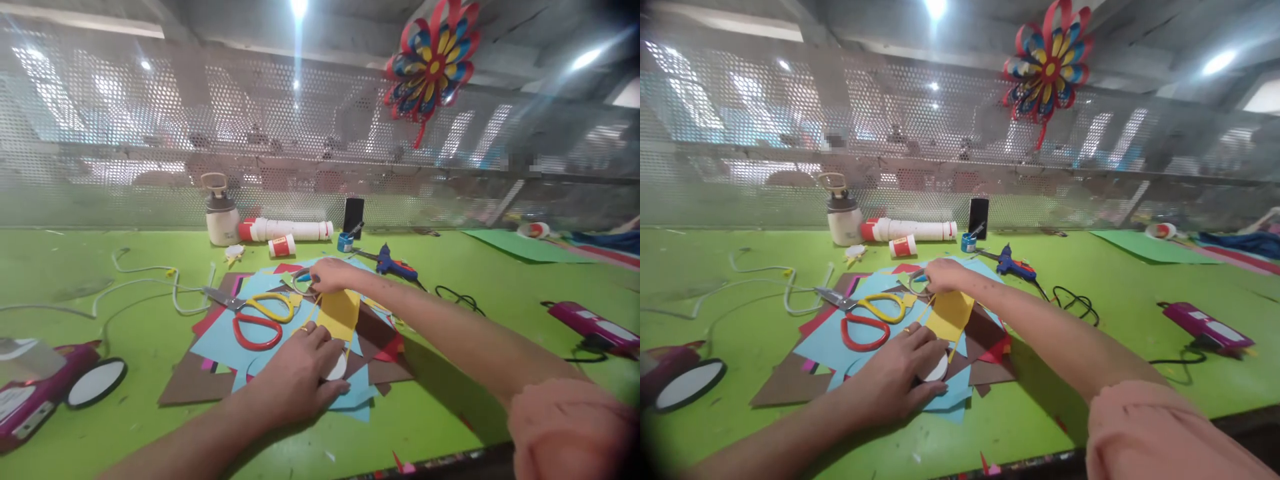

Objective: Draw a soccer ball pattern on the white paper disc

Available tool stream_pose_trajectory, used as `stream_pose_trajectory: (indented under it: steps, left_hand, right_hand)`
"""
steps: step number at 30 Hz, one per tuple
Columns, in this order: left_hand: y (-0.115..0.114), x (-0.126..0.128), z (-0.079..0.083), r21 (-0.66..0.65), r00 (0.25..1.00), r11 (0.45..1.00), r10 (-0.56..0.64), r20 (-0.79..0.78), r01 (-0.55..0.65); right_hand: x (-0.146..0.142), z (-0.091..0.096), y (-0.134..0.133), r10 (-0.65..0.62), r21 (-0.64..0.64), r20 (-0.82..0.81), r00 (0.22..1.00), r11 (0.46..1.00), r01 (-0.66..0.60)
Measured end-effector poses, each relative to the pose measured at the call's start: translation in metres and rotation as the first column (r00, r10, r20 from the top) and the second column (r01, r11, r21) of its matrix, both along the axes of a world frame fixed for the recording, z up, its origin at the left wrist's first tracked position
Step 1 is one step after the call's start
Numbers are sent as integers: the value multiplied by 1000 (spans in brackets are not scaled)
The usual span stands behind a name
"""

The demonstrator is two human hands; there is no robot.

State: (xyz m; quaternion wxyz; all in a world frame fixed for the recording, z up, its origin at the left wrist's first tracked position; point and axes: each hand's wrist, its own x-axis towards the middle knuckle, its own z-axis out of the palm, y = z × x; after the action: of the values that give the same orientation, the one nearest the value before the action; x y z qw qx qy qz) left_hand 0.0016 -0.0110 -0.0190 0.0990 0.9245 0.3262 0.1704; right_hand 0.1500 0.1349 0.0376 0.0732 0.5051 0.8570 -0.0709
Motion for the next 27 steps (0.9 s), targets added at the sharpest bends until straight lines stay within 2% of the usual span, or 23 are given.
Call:
stream_pose_trajectory:
  steps: [4,8,12,15,18,20,23,27]
  left_hand:
    - [1,1,2,-22,1000,1000,3,-15,-4]
    - [2,1,4,-34,1000,999,2,-28,-3]
    - [2,0,3,-48,1000,999,-7,-28,5]
    - [4,-1,1,-57,1000,998,-14,-28,12]
    - [6,-1,0,-61,999,998,-14,-29,13]
    - [6,-1,0,-67,1000,998,-11,-28,9]
    - [6,-1,1,-75,1000,997,1,-22,-3]
    - [7,-1,2,-85,1000,996,5,-16,-7]
  right_hand:
    - [-3,-10,6,33,-25,31,999,999,-32]
    - [6,1,12,47,4,0,999,999,-47]
    - [48,25,9,20,51,-12,1000,998,-20]
    - [93,31,-2,-34,81,14,999,996,33]
    - [128,18,-16,-65,80,38,997,995,61]
    - [140,4,-25,-54,87,31,998,995,52]
    - [142,-16,-33,-6,116,-14,1000,993,8]
    - [131,-34,-36,14,157,-68,998,988,-4]
